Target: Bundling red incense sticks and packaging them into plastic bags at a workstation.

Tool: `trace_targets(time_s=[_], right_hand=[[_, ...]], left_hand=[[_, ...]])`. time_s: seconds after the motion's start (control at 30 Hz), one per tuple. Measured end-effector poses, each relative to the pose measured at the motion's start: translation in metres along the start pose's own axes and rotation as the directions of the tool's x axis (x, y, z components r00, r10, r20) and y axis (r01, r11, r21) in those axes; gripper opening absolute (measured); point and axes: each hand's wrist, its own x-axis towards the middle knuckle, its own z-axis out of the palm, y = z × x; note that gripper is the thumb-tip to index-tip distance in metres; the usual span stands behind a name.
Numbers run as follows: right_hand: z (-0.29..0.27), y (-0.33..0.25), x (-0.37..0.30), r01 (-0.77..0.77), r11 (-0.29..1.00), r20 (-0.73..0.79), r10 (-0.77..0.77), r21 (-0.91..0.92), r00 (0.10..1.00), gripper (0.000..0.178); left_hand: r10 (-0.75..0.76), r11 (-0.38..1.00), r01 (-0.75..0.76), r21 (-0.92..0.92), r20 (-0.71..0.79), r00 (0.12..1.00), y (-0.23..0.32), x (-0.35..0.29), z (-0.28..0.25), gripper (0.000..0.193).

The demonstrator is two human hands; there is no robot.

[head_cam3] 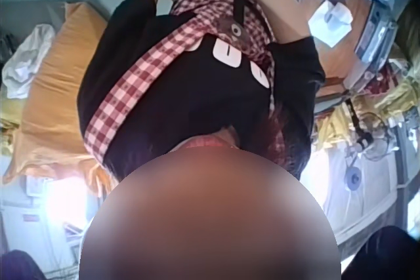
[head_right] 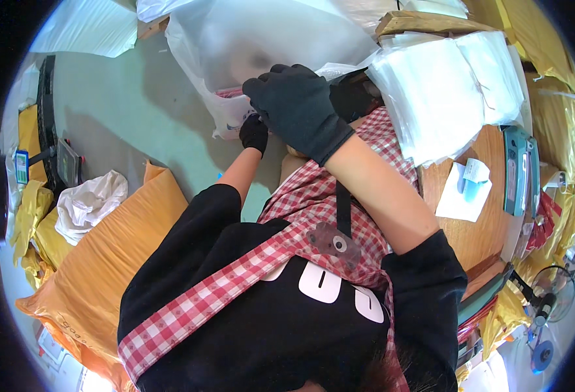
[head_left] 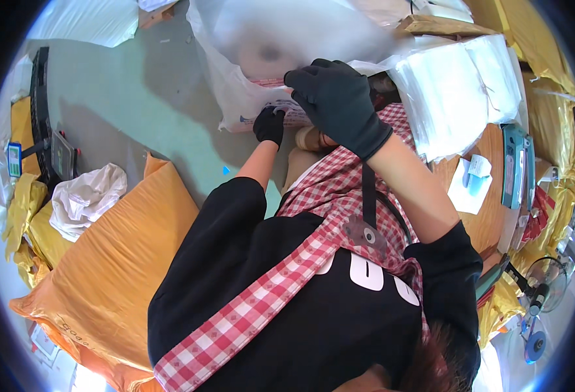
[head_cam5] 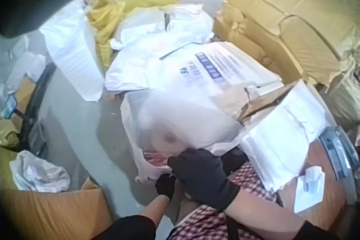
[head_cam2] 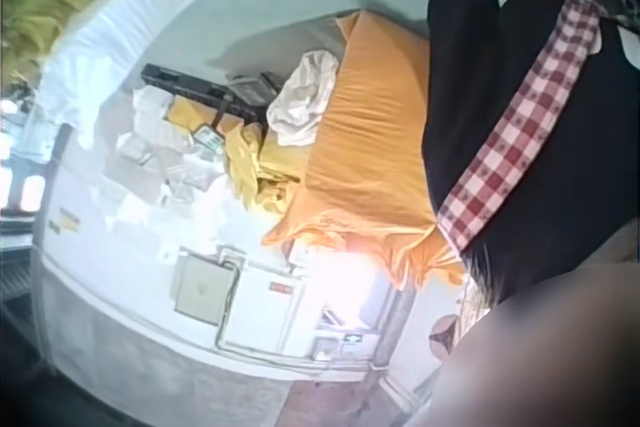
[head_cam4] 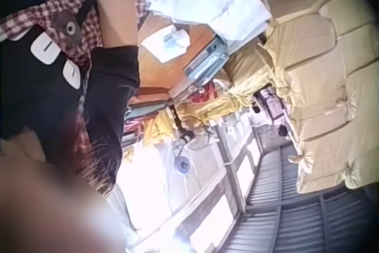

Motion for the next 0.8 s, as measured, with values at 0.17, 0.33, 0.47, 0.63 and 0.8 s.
trace_targets(time_s=[0.17, 0.33, 0.47, 0.63, 0.8], right_hand=[[-0.001, -0.007, -0.007, 0.01, 0.999, -0.044, -0.008, 0.044, 0.999, 0.013], [0.001, -0.002, -0.01, -0.017, 0.999, -0.049, 0.018, 0.028, 0.999, 0.013], [0.003, -0.013, -0.014, -0.013, 0.998, -0.014, 0.013, 0.059, 1.0, 0.014], [-0.008, 0.007, -0.052, -0.204, 0.975, -0.208, 0.219, 0.09, 0.953, 0.025], [-0.067, 0.043, -0.158, -0.537, 0.809, -0.561, 0.567, 0.241, 0.603, 0.042]], left_hand=[[-0.202, 0.978, 0.2, 0.059, 0.031, 0.979, -0.042, 0.01, 0.01, 0.045], [-0.166, 0.94, -0.185, 0.287, 0.858, 0.485, -0.056, 0.0, 0.018, 0.051], [0.562, 0.808, -0.586, 0.059, 0.224, 0.796, -0.073, 0.025, 0.011, 0.04], [0.682, 0.526, -0.775, 0.35, 0.371, 0.63, 0.093, -0.019, -0.097, 0.025], [0.916, 0.4, -0.89, -0.218, 0.136, 0.378, 0.183, -0.104, -0.114, 0.019]])
